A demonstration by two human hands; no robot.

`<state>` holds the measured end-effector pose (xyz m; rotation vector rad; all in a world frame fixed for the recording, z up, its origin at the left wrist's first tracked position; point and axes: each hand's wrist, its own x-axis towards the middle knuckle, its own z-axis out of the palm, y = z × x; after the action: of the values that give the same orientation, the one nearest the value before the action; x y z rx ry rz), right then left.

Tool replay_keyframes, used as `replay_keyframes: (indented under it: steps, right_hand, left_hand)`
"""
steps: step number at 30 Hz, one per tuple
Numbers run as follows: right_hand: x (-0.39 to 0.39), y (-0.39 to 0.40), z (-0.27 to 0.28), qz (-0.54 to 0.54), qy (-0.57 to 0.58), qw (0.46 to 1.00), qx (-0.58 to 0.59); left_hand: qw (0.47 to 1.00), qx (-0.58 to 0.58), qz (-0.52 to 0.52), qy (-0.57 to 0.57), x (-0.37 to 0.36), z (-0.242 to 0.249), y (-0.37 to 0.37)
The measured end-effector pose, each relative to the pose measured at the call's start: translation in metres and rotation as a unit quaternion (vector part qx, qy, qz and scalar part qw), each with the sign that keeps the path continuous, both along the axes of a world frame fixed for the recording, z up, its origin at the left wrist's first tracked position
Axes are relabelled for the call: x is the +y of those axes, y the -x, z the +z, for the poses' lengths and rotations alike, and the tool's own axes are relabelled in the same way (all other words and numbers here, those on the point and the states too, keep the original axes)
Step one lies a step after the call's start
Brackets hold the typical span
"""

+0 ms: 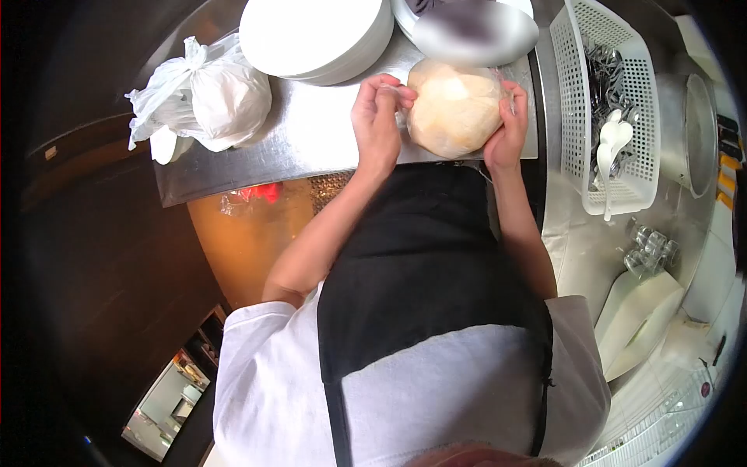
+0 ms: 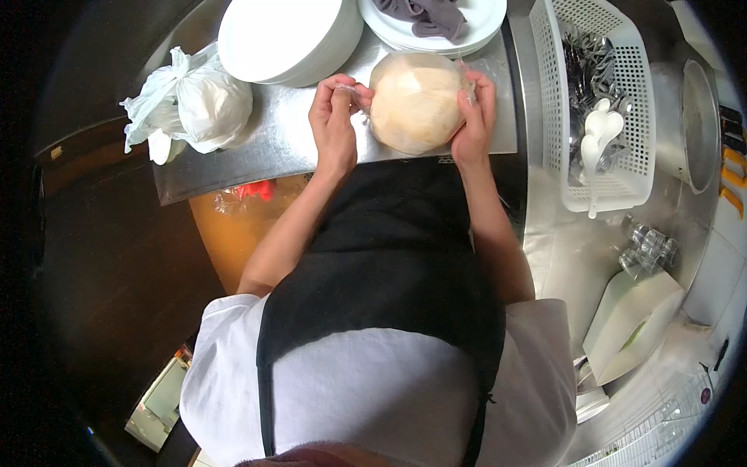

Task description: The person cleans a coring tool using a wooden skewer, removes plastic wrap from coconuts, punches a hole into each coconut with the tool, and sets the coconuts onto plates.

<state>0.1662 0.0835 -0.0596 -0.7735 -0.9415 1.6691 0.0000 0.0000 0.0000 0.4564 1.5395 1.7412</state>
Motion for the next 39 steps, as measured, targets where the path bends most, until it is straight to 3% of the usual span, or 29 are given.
replay_keyframes:
  steps: [2, 5, 6, 9, 11, 13, 17, 18, 19, 20, 21, 22, 25, 26, 29, 30, 32, 33, 35, 37, 38, 39]
  right_hand:
    - [0.006, 0.004, 0.006, 0.015, -0.036, 0.999, -0.019]
    - [0.020, 0.002, 0.001, -0.066, -0.056, 0.989, -0.117]
    - [0.018, -0.007, 0.003, -0.106, -0.092, 0.965, -0.223]
    - [0.006, -0.003, 0.038, -0.161, -0.084, 0.949, -0.256]
    - [-0.007, -0.010, 0.051, -0.135, -0.181, 0.929, -0.294]
    - [-0.015, -0.016, 0.063, -0.090, -0.336, 0.857, -0.381]
    - [0.002, -0.014, 0.061, -0.133, -0.318, 0.844, -0.410]
    - [0.011, -0.014, 0.059, -0.122, -0.331, 0.840, -0.412]
    - [0.015, -0.015, 0.058, -0.092, -0.320, 0.847, -0.414]
    - [0.018, -0.014, 0.058, -0.063, -0.310, 0.853, -0.416]
    - [0.021, -0.014, 0.057, -0.033, -0.300, 0.858, -0.417]
    - [0.023, -0.013, 0.056, -0.029, -0.281, 0.869, -0.407]
    - [0.025, -0.014, 0.053, -0.016, -0.235, 0.894, -0.382]
    - [0.026, -0.014, 0.050, -0.016, -0.233, 0.897, -0.376]
    - [0.027, -0.015, 0.049, -0.002, -0.226, 0.904, -0.362]
    - [0.027, -0.015, 0.051, 0.006, -0.224, 0.906, -0.359]
    - [0.030, -0.015, 0.059, 0.034, -0.237, 0.902, -0.360]
    - [0.030, -0.016, 0.063, 0.048, -0.241, 0.900, -0.360]
    - [0.036, -0.016, 0.067, 0.102, -0.260, 0.897, -0.344]
    - [0.044, -0.010, 0.063, 0.157, -0.285, 0.891, -0.316]
    - [0.047, -0.005, 0.060, 0.184, -0.300, 0.887, -0.297]
    - [0.050, -0.001, 0.058, 0.211, -0.316, 0.882, -0.279]
  left_hand:
    - [0.995, -0.082, 0.041, 0.047, 0.006, 0.002, 0.008]
    - [0.977, -0.206, -0.043, 0.046, 0.017, -0.007, 0.021]
    - [0.963, -0.258, -0.056, 0.056, 0.012, -0.004, 0.021]
    - [0.931, -0.352, -0.070, 0.064, 0.002, -0.001, 0.026]
    - [0.917, -0.381, -0.097, 0.064, -0.001, 0.008, 0.021]
    - [0.895, -0.424, -0.128, 0.055, -0.003, 0.027, 0.011]
    - [0.893, -0.384, -0.227, 0.060, -0.005, 0.056, 0.015]
    - [0.942, -0.200, -0.259, 0.080, -0.007, 0.056, 0.023]
    - [0.948, 0.043, -0.295, 0.115, -0.009, 0.058, 0.023]
    - [0.895, 0.284, -0.314, 0.140, -0.010, 0.063, 0.023]
    - [0.787, 0.507, -0.313, 0.157, -0.011, 0.068, 0.024]
    - [0.707, 0.582, -0.337, 0.221, -0.016, 0.059, 0.030]
    - [0.703, 0.535, -0.397, 0.248, -0.022, 0.020, 0.044]
    - [0.756, 0.485, -0.390, 0.202, -0.023, 0.011, 0.044]
    - [0.755, 0.446, -0.429, 0.218, -0.012, 0.017, 0.031]
    - [0.746, 0.499, -0.412, 0.157, -0.011, 0.011, 0.033]
    - [0.847, 0.343, -0.359, 0.189, -0.013, 0.007, 0.049]
    - [0.885, 0.260, -0.329, 0.204, -0.013, 0.011, 0.057]
    - [0.984, 0.056, -0.106, 0.133, -0.009, 0.020, 0.074]
    - [0.997, -0.074, -0.021, 0.002, -0.003, 0.039, 0.089]
    - [0.990, -0.107, -0.015, -0.088, -0.010, 0.025, 0.105]
    - [0.995, -0.058, 0.013, -0.084, -0.006, 0.043, 0.094]
